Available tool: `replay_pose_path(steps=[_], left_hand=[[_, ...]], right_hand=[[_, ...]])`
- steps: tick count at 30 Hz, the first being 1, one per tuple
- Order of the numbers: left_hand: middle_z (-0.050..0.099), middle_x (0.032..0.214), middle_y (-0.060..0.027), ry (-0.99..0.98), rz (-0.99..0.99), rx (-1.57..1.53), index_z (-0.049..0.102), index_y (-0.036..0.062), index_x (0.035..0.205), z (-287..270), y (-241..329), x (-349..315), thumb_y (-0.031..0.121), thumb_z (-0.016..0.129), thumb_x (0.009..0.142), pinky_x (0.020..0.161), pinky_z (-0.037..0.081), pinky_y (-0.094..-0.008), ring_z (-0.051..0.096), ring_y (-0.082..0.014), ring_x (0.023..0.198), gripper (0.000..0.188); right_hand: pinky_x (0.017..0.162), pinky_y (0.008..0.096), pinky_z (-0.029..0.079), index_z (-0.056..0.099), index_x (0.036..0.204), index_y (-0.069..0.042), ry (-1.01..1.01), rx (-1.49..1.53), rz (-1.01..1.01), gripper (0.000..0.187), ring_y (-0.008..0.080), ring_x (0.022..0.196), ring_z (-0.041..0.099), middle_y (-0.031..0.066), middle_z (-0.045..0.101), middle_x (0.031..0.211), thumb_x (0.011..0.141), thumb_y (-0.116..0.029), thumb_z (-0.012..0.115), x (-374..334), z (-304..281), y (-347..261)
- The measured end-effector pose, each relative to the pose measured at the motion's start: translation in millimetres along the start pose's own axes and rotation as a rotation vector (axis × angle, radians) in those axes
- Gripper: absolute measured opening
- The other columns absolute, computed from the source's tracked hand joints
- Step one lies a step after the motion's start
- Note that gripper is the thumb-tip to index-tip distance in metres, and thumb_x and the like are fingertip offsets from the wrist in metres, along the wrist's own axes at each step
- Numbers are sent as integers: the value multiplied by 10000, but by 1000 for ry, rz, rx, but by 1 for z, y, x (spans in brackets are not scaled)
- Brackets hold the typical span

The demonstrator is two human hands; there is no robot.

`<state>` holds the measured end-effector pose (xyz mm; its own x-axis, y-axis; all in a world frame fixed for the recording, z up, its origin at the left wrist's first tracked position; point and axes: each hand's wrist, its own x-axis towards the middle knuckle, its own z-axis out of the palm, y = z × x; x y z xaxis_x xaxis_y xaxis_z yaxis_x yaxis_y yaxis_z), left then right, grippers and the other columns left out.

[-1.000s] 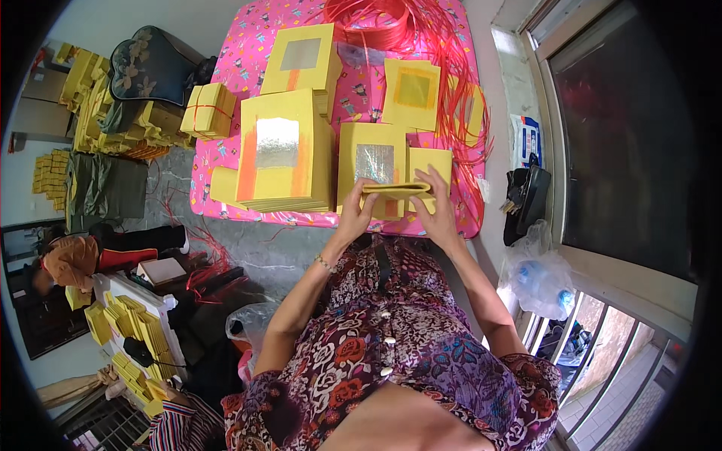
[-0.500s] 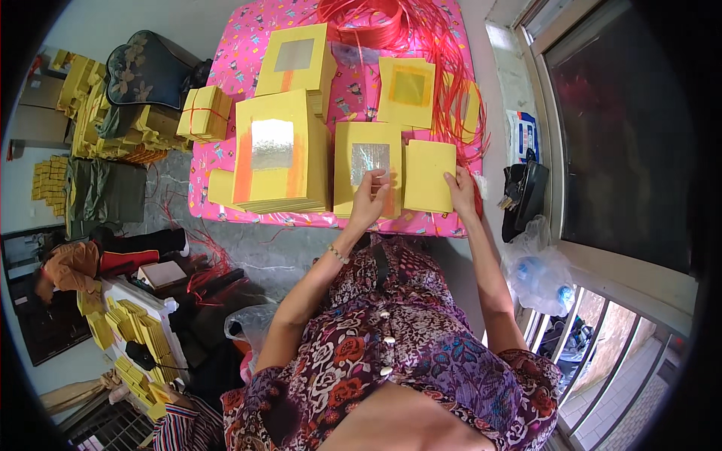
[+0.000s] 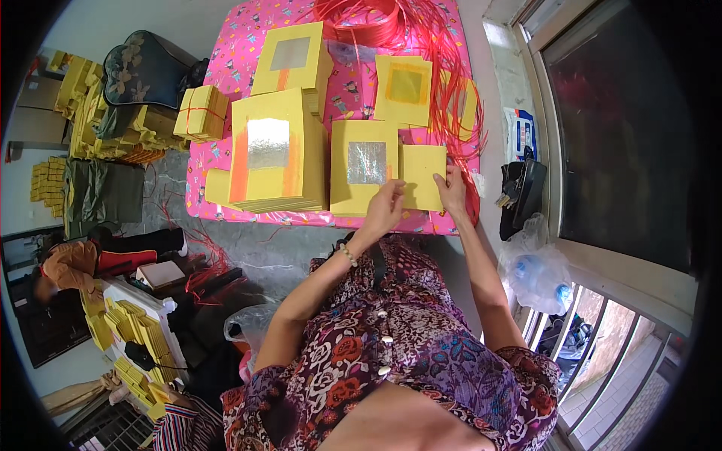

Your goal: Folding and stacking sheets of yellow paper decorated with metallic squares.

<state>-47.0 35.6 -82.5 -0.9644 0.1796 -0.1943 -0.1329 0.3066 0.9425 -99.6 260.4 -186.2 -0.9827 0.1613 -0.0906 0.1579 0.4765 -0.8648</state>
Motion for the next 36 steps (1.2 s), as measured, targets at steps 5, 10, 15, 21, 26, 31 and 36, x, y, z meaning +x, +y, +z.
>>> replay_pose_path(steps=[5,10,15,21,26,31,36], left_hand=[[569,1114,-222,-91,177,396,495,-19,1214,27,11,0,-20,588,787,889,476,-454,562,-391,1031,437],[538,1159,-199,-222,348,729,513,-18,1206,47,-7,1,2,635,695,916,467,-407,529,-355,1036,526],[521,1189,-189,-205,381,799,519,-34,1169,50,-17,-1,3,641,673,953,455,-391,504,-340,1091,512],[529,1189,-186,-240,417,791,523,-45,1152,49,-13,0,-6,636,675,962,453,-394,504,-341,1099,492],[568,1111,-175,-161,440,418,569,3,1155,24,3,-6,-41,636,710,930,473,-407,535,-337,1057,453],[595,1071,-155,5,396,433,601,62,1114,-29,5,-16,-7,659,705,874,470,-436,546,-368,1017,419],[519,1134,-111,19,323,643,568,98,1150,-66,-6,-30,101,765,682,928,419,-450,465,-326,1119,508]], right_hand=[[603,381,471,471,1107,-11,-18,-67,20,353,236,671,651,127,675,779,877,-179,680,-4,-4,-26],[666,394,498,469,1118,-20,-21,-199,57,357,289,710,654,163,672,843,868,-154,684,-11,-9,-53],[859,488,445,425,1333,-63,116,-522,-227,529,418,1066,517,239,477,1174,870,-173,656,-30,-8,-84],[889,493,437,329,1454,-105,49,-437,-116,663,434,1097,491,224,428,1203,875,-155,647,-30,-6,-57],[934,478,421,382,1406,-73,93,-346,-236,605,425,1131,471,234,409,1229,867,-143,649,-28,-7,-61],[1014,456,371,430,1356,-43,101,-274,-250,573,390,1195,429,226,402,1273,845,-123,675,-31,-12,-82],[970,446,406,523,1253,-45,112,-412,-456,474,372,1145,463,192,452,1233,828,-163,695,-40,-18,-120]])
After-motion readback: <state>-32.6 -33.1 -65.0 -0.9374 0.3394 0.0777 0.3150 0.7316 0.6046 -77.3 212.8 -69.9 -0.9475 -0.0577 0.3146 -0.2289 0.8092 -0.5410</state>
